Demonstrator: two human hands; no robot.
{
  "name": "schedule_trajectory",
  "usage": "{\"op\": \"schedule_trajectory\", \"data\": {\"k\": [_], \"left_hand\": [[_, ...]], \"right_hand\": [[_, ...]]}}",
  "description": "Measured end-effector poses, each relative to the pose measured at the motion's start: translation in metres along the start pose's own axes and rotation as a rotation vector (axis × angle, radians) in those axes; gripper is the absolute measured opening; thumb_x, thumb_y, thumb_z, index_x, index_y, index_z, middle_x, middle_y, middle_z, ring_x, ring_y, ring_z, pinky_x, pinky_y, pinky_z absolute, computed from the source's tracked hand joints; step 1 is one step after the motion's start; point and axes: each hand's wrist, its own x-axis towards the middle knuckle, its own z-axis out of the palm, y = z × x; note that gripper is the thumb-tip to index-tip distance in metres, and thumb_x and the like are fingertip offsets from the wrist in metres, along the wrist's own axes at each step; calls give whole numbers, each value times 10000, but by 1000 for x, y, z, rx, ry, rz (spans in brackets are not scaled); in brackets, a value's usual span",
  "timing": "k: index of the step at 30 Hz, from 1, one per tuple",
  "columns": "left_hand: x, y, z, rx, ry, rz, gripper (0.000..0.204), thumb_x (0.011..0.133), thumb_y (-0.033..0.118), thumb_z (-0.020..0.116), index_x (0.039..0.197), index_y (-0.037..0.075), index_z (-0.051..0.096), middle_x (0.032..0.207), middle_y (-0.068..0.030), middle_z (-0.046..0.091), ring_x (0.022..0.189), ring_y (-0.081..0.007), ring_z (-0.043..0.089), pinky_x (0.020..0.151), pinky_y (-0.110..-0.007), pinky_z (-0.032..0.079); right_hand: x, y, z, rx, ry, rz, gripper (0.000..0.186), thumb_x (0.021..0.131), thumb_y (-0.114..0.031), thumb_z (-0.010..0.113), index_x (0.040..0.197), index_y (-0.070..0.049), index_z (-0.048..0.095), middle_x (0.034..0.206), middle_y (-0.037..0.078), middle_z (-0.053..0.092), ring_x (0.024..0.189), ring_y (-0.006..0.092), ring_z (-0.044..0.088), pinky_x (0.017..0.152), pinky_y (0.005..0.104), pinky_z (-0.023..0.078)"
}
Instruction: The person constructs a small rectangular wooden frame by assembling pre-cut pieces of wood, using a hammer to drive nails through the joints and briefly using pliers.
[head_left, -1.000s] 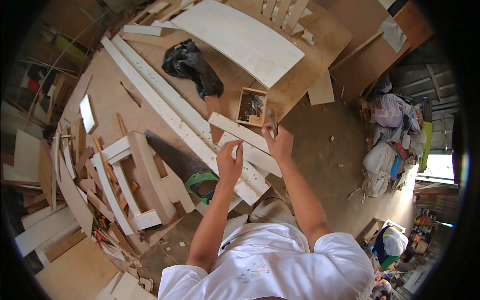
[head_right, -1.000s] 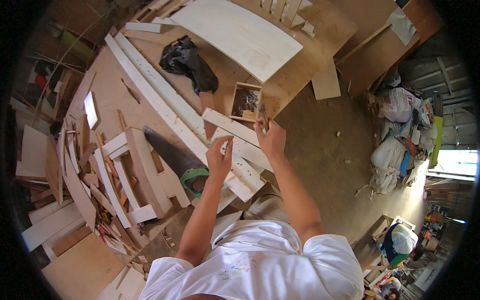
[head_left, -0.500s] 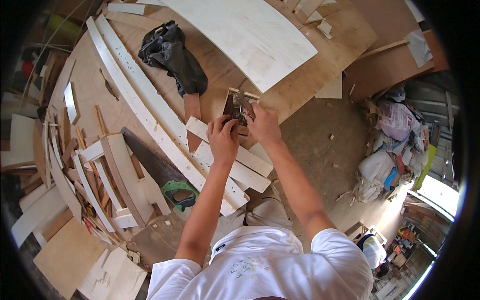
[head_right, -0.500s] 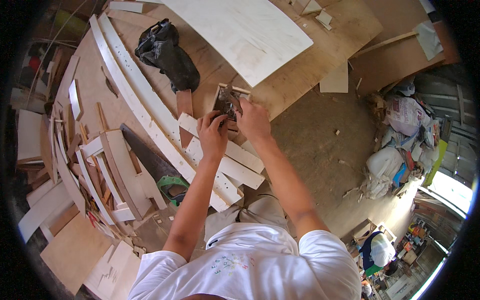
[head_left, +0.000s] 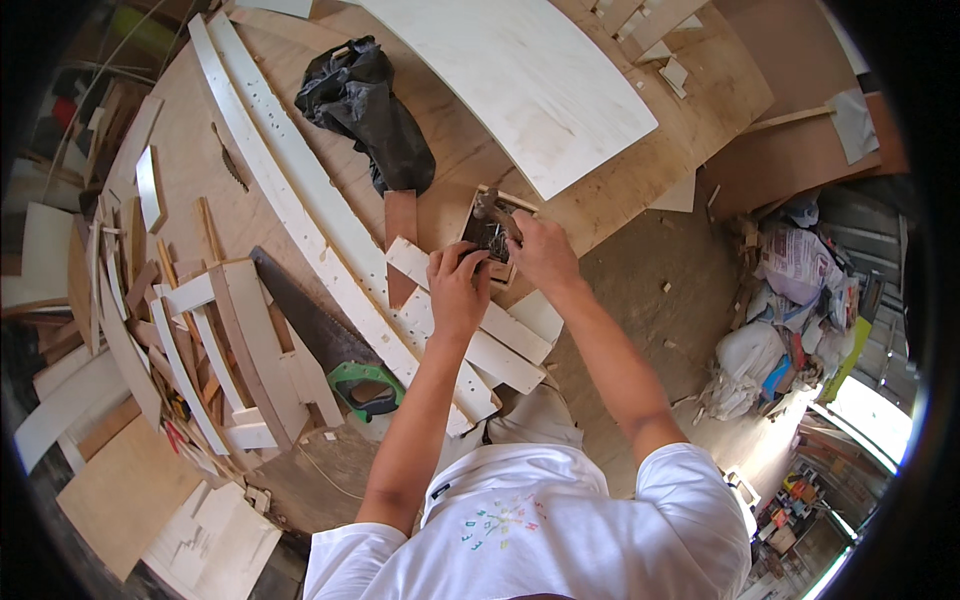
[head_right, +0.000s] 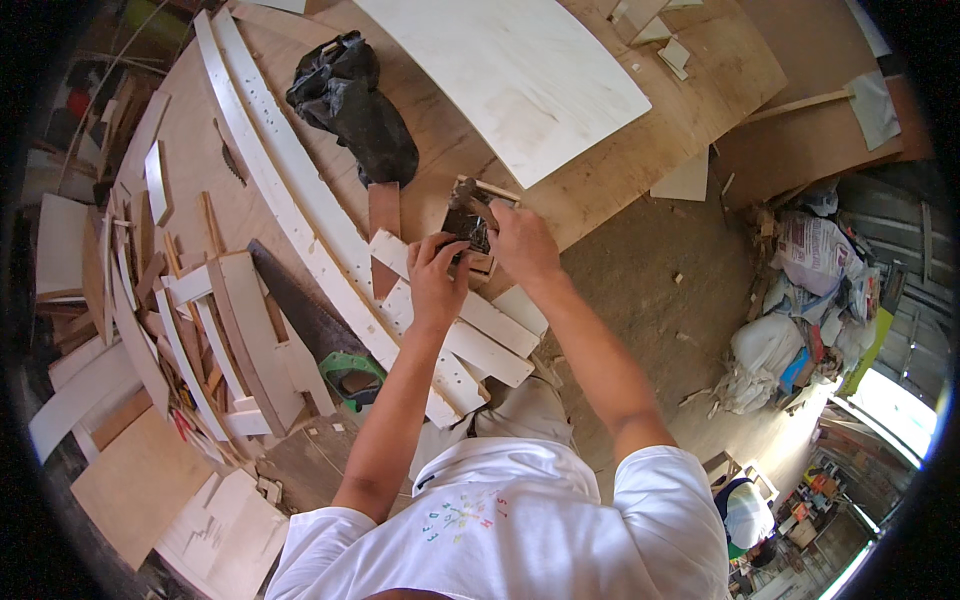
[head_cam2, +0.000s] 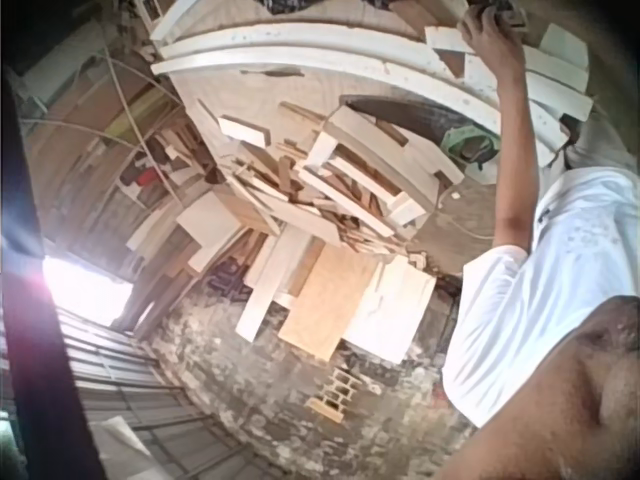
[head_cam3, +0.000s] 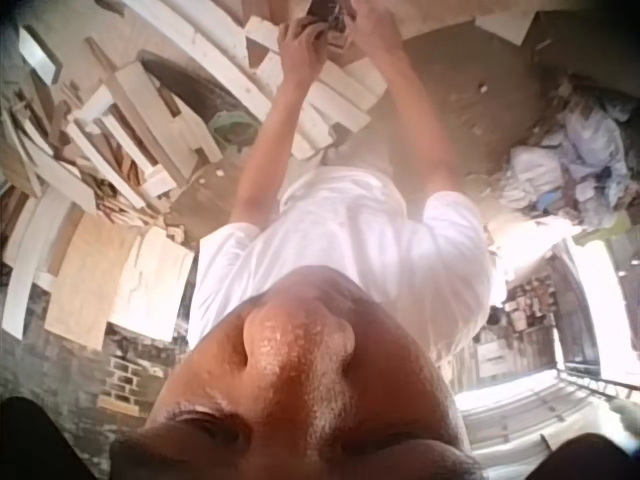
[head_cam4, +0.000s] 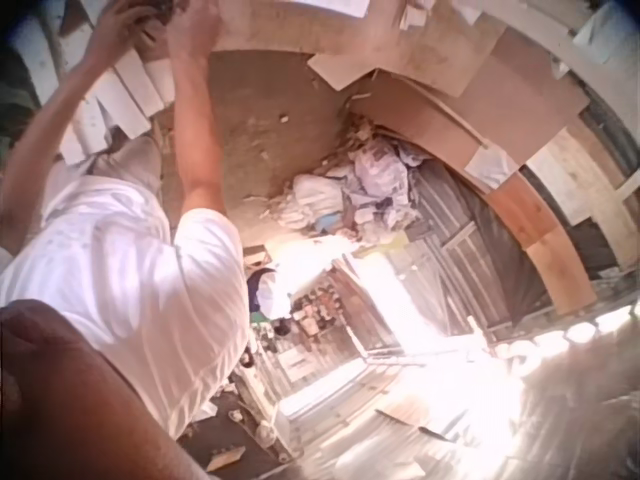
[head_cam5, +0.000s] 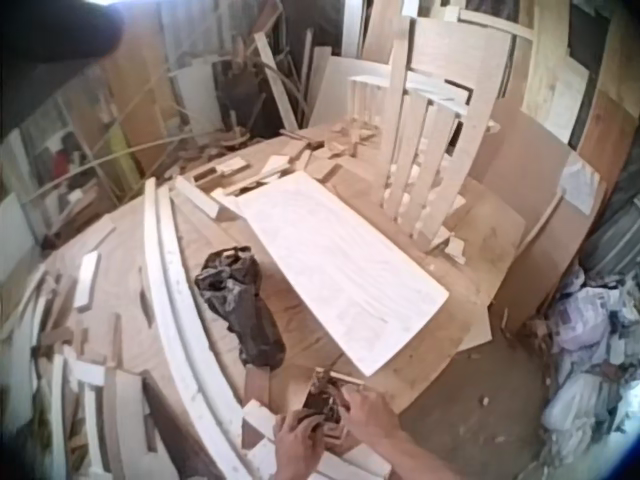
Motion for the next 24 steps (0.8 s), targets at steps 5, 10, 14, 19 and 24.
{"op": "schedule_trajectory", "data": {"k": [5,10,14,19,24], "left_hand": [[0,-1,-3,-26,-8,-1,240,827,53,790,1061,99,775,1156,-86,677,1085,-334,595,995,-448,471],[4,-3,-14,-123,-61,-20,254,839,45,783,1090,84,775,1158,-103,687,1103,-335,604,996,-442,478],[1,1,-22,-265,-57,-92,235,880,50,766,1115,69,771,1150,-119,699,1107,-327,625,981,-421,498],[-12,1,-20,-315,-23,-66,211,910,49,744,1119,55,768,1140,-128,703,1088,-317,638,953,-405,516],[-14,5,-18,-240,-33,-22,210,901,40,740,1109,54,763,1146,-130,698,1087,-338,634,963,-429,513]], "right_hand": [[-3,-1,-4,116,-11,5,159,877,-96,745,994,-28,660,816,189,708,776,360,710,708,445,558],[-16,3,10,636,93,164,209,918,-138,737,1100,-34,734,829,73,714,772,178,680,729,356,537],[-19,3,8,881,77,425,209,917,-158,757,1082,-29,760,850,28,722,805,115,671,740,326,525],[-22,5,9,650,183,398,187,898,-192,772,1012,-44,785,860,50,752,796,135,676,751,322,523],[-29,8,12,644,195,438,199,890,-220,779,986,-46,789,846,78,756,788,160,688,754,338,529]]}}
